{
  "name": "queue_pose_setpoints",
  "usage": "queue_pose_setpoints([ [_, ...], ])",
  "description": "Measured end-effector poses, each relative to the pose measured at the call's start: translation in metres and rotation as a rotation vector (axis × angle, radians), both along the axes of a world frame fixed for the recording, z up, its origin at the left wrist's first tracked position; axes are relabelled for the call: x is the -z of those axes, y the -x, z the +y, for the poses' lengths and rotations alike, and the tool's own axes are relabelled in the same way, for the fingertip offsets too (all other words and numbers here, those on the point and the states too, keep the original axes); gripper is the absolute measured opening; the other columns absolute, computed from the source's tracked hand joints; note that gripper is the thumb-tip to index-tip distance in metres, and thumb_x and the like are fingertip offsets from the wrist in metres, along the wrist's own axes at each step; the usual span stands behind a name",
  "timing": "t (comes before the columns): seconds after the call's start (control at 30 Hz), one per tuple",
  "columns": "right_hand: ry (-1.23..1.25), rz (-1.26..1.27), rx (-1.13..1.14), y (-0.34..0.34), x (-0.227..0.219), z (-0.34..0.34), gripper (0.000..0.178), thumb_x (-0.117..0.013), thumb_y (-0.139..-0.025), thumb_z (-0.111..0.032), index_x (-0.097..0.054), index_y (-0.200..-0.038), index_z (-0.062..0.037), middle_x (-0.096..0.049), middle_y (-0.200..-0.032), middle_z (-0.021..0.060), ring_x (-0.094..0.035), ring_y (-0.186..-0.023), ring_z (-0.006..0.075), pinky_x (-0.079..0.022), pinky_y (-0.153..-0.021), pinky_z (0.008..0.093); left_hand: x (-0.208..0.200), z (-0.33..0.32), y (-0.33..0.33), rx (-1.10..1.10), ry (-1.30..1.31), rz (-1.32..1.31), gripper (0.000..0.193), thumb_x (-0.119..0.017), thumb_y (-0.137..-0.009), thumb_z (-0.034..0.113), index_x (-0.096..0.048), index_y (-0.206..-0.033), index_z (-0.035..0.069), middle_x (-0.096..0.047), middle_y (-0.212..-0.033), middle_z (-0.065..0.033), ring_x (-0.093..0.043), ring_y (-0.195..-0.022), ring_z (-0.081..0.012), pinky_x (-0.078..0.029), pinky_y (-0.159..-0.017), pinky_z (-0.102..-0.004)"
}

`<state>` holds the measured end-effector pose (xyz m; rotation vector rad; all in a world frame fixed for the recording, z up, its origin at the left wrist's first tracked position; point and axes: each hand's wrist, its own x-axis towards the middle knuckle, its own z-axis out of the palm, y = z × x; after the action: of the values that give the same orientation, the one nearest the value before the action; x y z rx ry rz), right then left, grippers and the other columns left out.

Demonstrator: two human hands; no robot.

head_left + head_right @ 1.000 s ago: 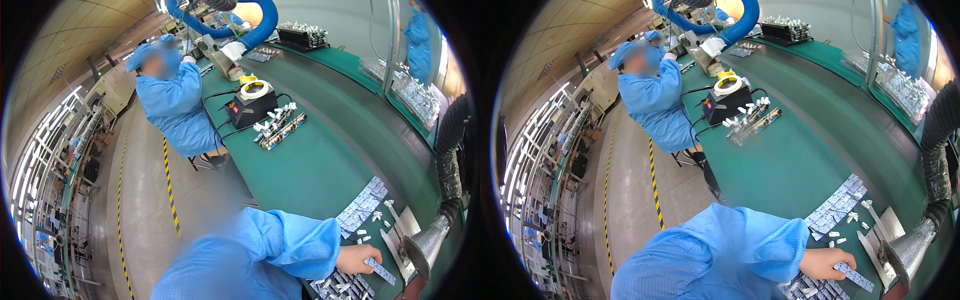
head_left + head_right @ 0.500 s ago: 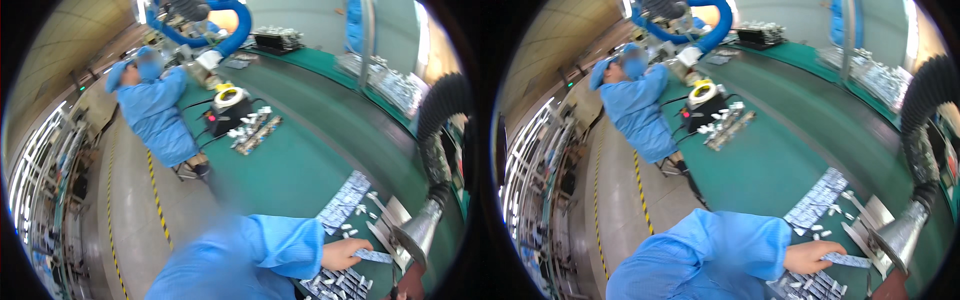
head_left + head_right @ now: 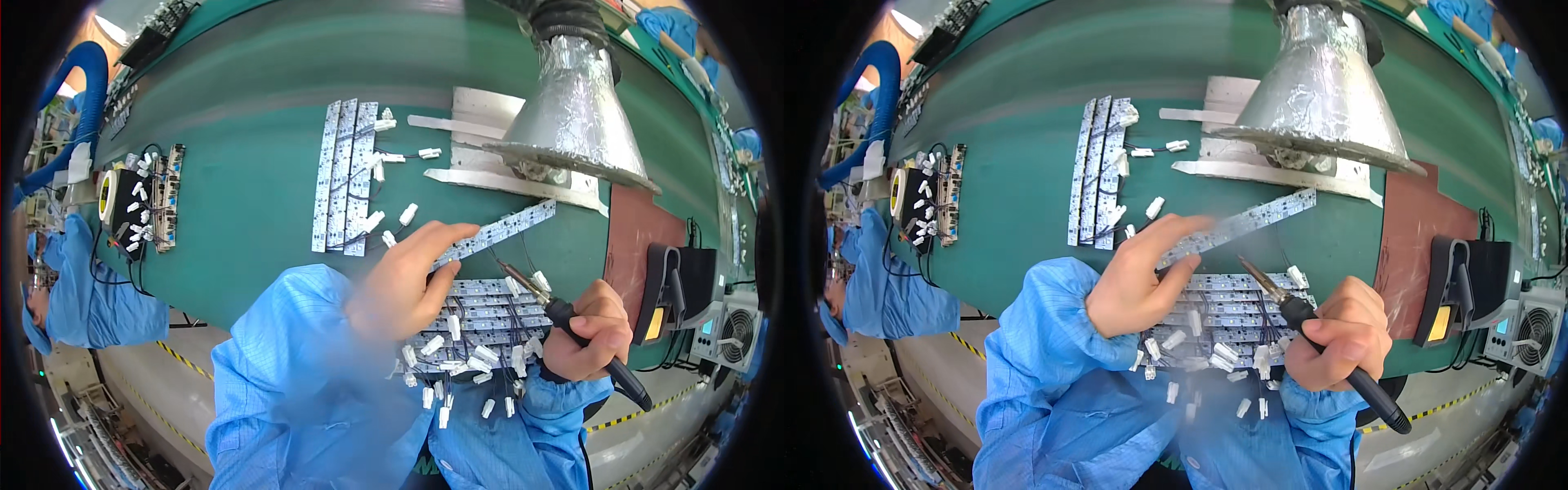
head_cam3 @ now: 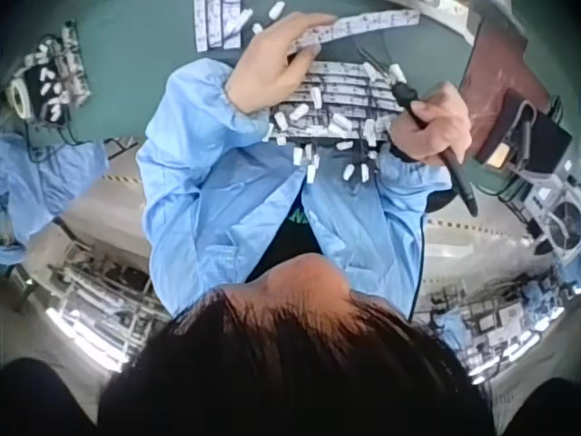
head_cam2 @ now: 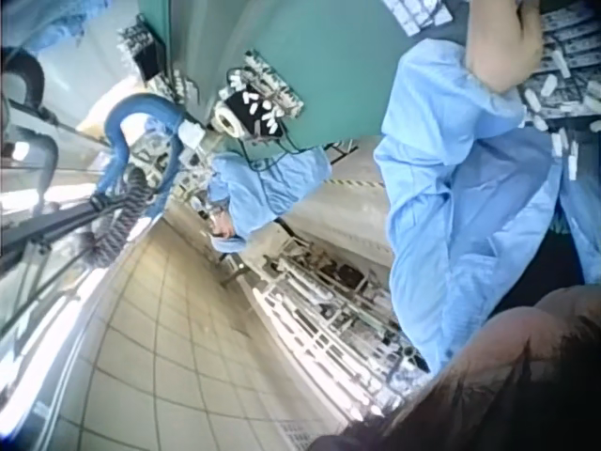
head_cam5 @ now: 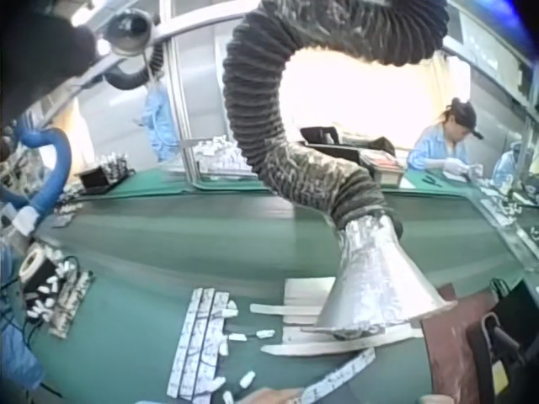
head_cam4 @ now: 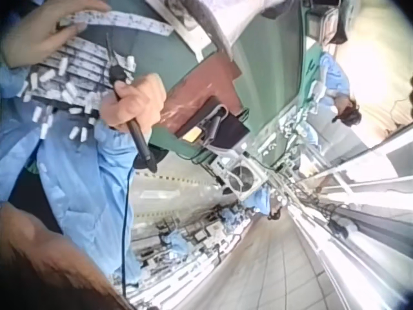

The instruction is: Soldering electronic components onto strips of circuit boards at a manual assembly station.

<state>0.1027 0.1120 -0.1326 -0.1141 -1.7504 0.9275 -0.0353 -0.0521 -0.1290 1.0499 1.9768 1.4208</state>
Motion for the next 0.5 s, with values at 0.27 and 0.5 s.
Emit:
queue_pose_setpoints([
  [0.27, -0.027, -0.055, -0.083, 0.004, 0.000, -0.001, 0.039, -0.037, -0.100, -0.024, -0.047, -0.068, -0.0039, -0.034, -0.047, 0.0022, -0.028, -0.041, 0.0117, -0.022, -0.041, 0.0292, 0.004, 0.001, -0.005, 0.012, 0.009, 0.076, 0.039, -0.057, -0.083, -0.006, -0.056, -0.121, -0.003, -0.062, -0.106, -0.0198, -0.062, -0.095, -0.0348, -0.049, -0.084, -0.0368],
  [0.5, -0.026, -0.088, -0.153, 0.011, 0.000, -0.001, 0.034, -0.042, -0.097, -0.020, -0.047, -0.068, -0.0036, -0.034, -0.046, 0.0024, -0.029, -0.039, 0.0125, -0.021, -0.039, 0.0301, 0.005, 0.001, -0.004, 0.006, 0.000, 0.074, 0.039, -0.058, -0.082, -0.007, -0.057, -0.121, -0.003, -0.062, -0.104, -0.0196, -0.062, -0.092, -0.0338, -0.049, -0.083, -0.0362],
])
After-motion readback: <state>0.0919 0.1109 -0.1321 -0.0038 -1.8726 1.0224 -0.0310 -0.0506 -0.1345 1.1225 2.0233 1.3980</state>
